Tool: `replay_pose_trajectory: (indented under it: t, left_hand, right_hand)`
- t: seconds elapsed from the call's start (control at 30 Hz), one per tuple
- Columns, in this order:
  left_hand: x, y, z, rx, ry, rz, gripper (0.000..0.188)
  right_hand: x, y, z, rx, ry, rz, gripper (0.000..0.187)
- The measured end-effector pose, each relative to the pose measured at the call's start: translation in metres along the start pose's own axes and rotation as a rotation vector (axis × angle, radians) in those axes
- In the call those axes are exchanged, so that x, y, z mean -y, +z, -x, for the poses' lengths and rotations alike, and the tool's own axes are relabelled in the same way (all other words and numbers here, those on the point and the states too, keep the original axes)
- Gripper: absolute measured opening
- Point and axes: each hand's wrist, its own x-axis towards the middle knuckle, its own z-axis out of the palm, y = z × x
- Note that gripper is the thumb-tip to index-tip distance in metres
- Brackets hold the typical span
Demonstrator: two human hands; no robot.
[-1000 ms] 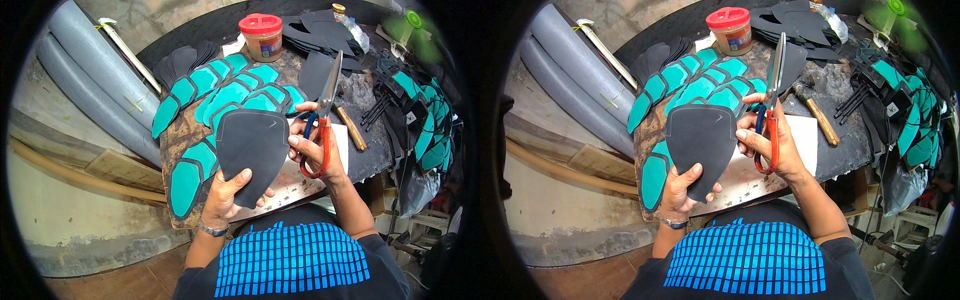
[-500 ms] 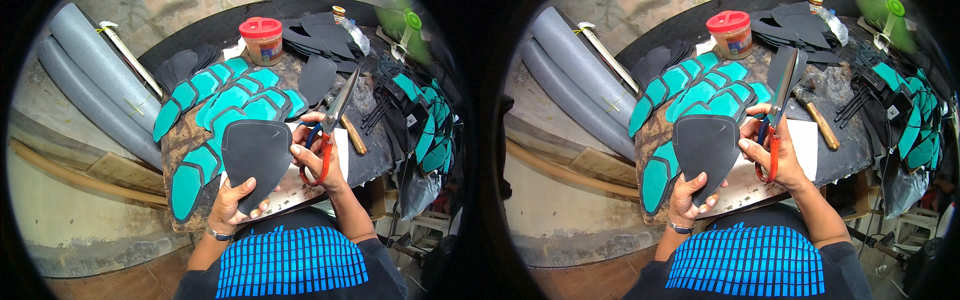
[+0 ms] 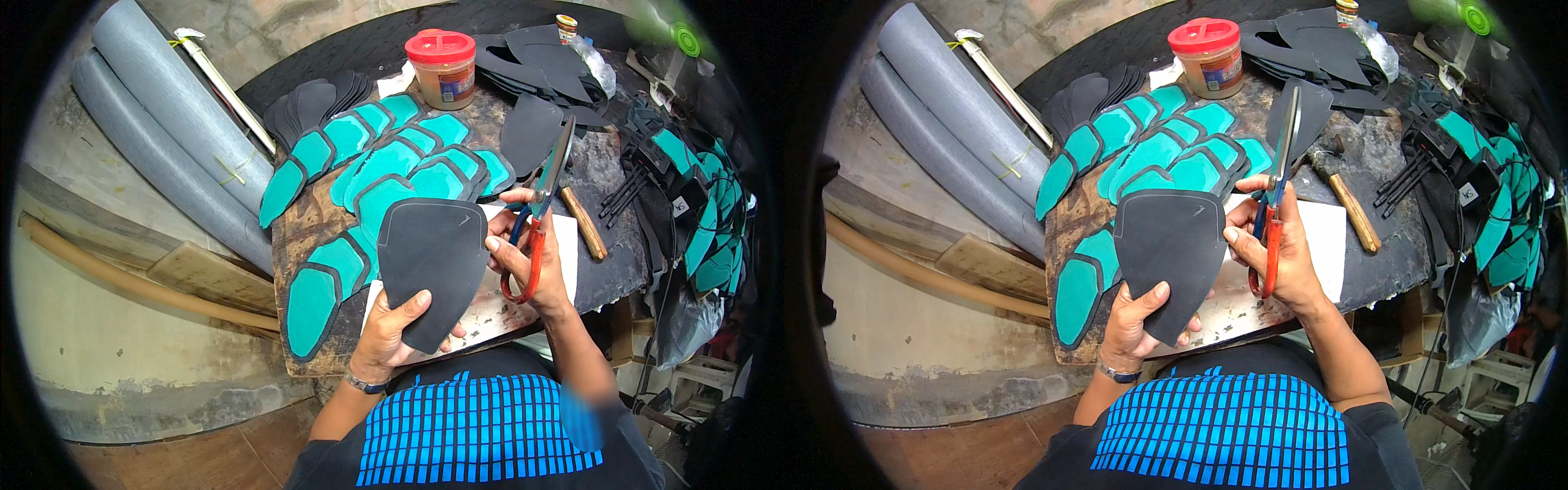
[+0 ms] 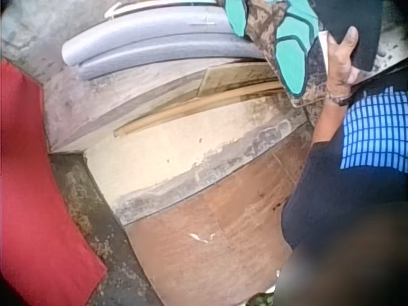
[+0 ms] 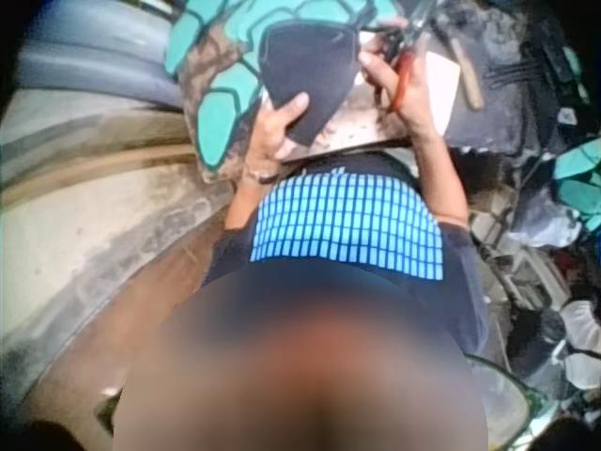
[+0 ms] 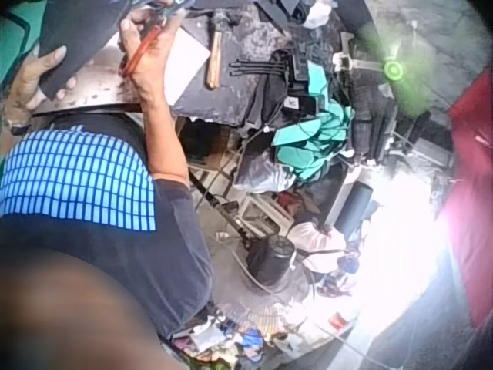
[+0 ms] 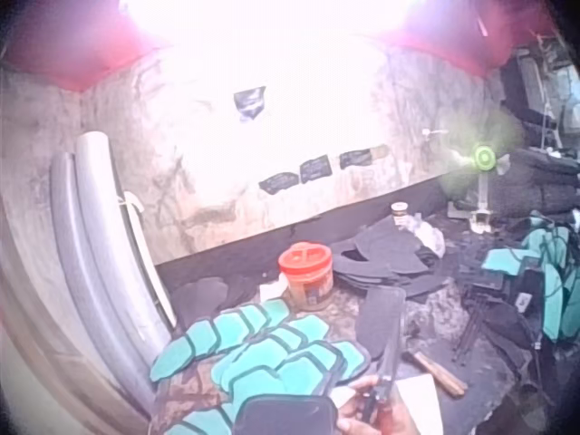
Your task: The person assembles protective pads by aligning teal and black foam pieces, securing them with a black strap, and trimming excess material. They use a small metal tool to press edges, a hammer to flatten the assembly, and scissors to cut the strap and foam. The finished pads are stacked on the workbench.
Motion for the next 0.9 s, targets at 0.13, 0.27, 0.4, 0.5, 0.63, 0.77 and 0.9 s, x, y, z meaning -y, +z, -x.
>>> replay_pose_trajectory:
  t: [0.13,0.27,0.4,0.5,0.63,0.77,0.9]
  left_hand:
    - [-0.007,-0.001,0.001,0.043,0.009,0.031,0.037]
    - [-0.015,-0.002,0.004,0.003,0.029,-0.012,0.042]
    - [-0.019,-0.011,0.002,0.039,0.081,0.022,0.050]
    - [-0.013,-0.016,0.001,-0.235,0.163,-0.198,0.052]
    - [0.000,-0.010,0.000,-0.101,0.098,-0.611,0.053]
    - [0.003,-0.009,-0.007,-0.140,0.383,-1.111,0.045]
    - [-0.028,-0.046,0.005,-0.474,0.659,-1.740,0.044]
  right_hand:
    - [0.004,0.002,-0.001,0.016,0.005,0.012,0.055]
    - [0.016,-0.005,0.001,-0.002,0.082,0.024,0.058]
    - [0.023,-0.021,-0.002,-0.096,0.154,0.157,0.058]
    - [0.021,-0.029,-0.004,-0.132,0.141,0.159,0.051]
    - [0.011,-0.027,0.001,-0.108,0.162,0.175,0.040]
    - [0.004,-0.026,0.005,-0.045,0.189,0.228,0.049]
    - [0.004,-0.034,0.004,-0.054,0.122,0.379,0.049]
